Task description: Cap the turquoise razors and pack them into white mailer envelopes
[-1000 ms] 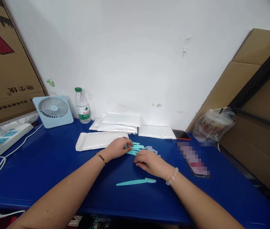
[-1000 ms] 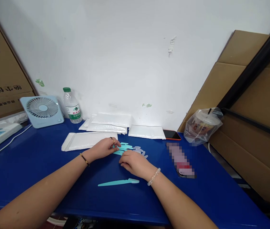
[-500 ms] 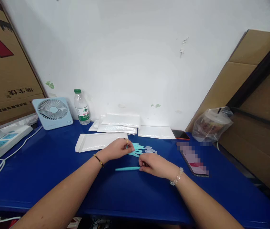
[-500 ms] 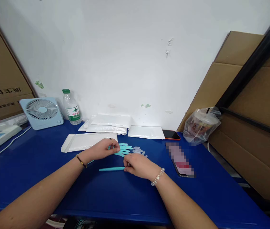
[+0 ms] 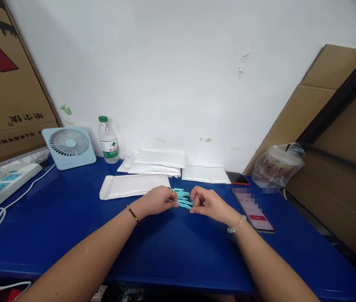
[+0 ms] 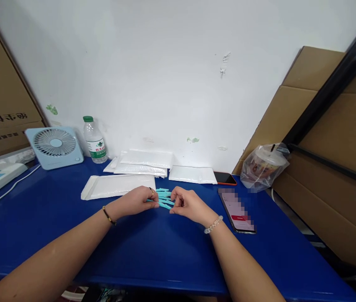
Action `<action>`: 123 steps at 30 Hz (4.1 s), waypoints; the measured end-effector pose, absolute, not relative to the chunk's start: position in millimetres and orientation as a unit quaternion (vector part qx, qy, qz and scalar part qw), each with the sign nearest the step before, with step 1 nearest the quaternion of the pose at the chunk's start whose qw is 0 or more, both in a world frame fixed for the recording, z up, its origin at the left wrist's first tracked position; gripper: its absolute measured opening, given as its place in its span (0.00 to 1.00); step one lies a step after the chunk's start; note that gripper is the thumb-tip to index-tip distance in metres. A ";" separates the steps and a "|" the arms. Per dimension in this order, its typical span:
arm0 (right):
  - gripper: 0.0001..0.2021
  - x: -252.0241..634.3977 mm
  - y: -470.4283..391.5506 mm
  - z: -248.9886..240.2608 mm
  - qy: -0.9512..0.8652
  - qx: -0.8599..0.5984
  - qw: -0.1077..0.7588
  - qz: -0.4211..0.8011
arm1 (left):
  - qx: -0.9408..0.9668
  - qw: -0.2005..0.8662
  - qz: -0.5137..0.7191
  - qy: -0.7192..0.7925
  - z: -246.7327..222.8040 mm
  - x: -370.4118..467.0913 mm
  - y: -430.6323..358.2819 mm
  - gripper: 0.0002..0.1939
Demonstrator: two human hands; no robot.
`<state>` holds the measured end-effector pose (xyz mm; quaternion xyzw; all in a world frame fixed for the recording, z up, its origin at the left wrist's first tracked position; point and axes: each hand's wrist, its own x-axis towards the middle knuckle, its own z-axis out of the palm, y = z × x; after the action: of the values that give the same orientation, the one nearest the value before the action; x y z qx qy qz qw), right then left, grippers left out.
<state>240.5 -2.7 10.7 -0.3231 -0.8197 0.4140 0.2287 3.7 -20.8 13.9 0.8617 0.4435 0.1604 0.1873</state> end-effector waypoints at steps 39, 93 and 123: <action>0.14 224.7 -13.2 17.1 -0.892 -0.295 0.181 0.291 | 0.835 0.323 0.144 0.421 32.1 8.2 -39.3 0.13; 0.16 229.5 8.1 -3.8 -0.691 -0.343 0.369 0.518 | 0.850 0.171 0.224 0.446 18.6 7.2 -22.8 0.20; 0.01 251.2 9.2 7.5 -0.899 -0.375 0.141 0.178 | 0.863 0.100 0.130 0.478 -2.9 8.0 -19.6 0.06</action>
<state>251.2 9.2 7.5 -0.3745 -0.8988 0.1783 0.1415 8.0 -19.6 -2.9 0.8629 0.4780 0.1296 0.1001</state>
